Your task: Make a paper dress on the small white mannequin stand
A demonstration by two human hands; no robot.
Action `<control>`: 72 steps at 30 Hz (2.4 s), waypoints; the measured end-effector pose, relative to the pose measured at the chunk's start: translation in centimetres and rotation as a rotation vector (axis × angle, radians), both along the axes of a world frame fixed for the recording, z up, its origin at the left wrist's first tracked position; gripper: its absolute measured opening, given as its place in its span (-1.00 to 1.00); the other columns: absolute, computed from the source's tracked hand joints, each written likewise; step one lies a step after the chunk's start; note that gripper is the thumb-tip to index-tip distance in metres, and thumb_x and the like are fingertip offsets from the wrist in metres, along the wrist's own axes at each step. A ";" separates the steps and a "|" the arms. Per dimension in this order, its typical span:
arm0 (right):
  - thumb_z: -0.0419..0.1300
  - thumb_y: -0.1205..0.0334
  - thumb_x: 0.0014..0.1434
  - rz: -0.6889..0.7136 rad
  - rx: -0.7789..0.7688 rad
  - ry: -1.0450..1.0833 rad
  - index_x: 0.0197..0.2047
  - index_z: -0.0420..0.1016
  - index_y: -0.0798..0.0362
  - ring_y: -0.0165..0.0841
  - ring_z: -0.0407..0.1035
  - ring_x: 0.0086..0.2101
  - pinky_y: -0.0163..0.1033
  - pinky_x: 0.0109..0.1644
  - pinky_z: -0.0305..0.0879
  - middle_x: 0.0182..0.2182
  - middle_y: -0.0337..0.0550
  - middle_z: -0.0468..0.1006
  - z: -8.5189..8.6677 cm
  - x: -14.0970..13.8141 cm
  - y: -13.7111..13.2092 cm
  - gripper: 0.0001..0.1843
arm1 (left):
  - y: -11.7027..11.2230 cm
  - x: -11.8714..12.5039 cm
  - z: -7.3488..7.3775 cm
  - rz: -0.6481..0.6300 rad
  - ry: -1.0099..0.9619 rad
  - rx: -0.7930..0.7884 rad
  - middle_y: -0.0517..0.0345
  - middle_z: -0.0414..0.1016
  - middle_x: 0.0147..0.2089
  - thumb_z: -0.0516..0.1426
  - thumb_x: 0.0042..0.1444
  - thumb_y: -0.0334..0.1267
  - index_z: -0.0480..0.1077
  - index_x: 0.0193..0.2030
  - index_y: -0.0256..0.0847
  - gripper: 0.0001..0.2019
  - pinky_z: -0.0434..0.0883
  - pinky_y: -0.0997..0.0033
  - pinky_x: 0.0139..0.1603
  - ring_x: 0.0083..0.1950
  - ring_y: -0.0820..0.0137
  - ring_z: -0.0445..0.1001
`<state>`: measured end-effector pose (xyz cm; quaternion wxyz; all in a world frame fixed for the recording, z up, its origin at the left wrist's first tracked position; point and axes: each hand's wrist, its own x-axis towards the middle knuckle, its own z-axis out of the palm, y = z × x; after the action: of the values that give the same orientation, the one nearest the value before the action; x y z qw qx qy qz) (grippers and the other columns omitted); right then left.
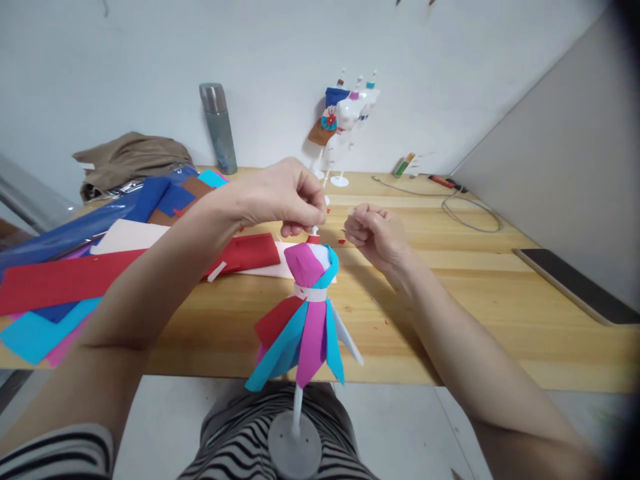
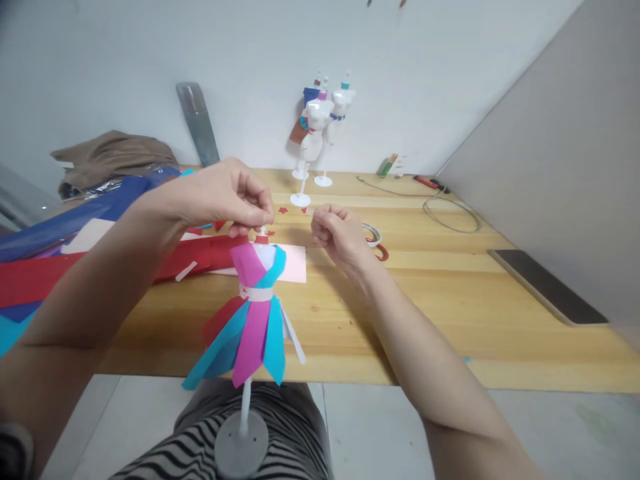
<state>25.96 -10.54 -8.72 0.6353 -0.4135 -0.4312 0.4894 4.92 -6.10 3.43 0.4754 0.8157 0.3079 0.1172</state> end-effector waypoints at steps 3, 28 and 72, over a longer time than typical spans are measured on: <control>0.39 0.20 -0.15 0.011 0.000 0.017 -0.63 0.14 0.00 -0.57 -0.14 -0.63 -0.37 -0.58 -0.16 -0.70 -0.46 0.01 0.2 0.0 -0.1 -0.58 | -0.9 -0.7 2.0 -0.040 -0.054 0.112 0.32 0.44 -0.66 0.17 0.07 -0.59 0.51 -0.47 -0.35 -0.83 0.30 0.69 -0.57 -0.65 0.67 0.33; 0.43 0.15 -0.05 -0.123 0.228 -0.023 -0.61 0.37 -0.01 -0.52 -0.04 -0.64 -0.25 -0.54 -0.16 -0.69 -0.34 0.17 6.6 -3.5 -5.1 -0.69 | -4.4 -2.5 9.1 0.262 0.020 0.601 0.32 0.33 -0.63 0.21 0.03 -0.38 0.55 -0.46 -0.33 -0.89 0.25 0.66 -0.44 -0.50 0.56 0.50; 0.21 0.58 0.05 -0.588 0.884 -0.816 -0.39 0.35 -0.07 -0.46 0.15 -0.59 -0.26 -0.55 0.08 -0.61 -0.35 0.25 7.8 -7.2 -6.0 -0.69 | -4.6 -4.8 4.2 0.360 -0.367 0.551 0.30 0.49 -0.54 0.28 0.08 -0.32 0.46 -0.51 -0.13 -0.83 0.25 0.51 -0.59 -0.59 0.56 0.28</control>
<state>18.77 -16.57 -0.96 0.6379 -0.3666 -0.6662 -0.1220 0.09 -10.74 7.59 0.2572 0.8112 0.3132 0.4215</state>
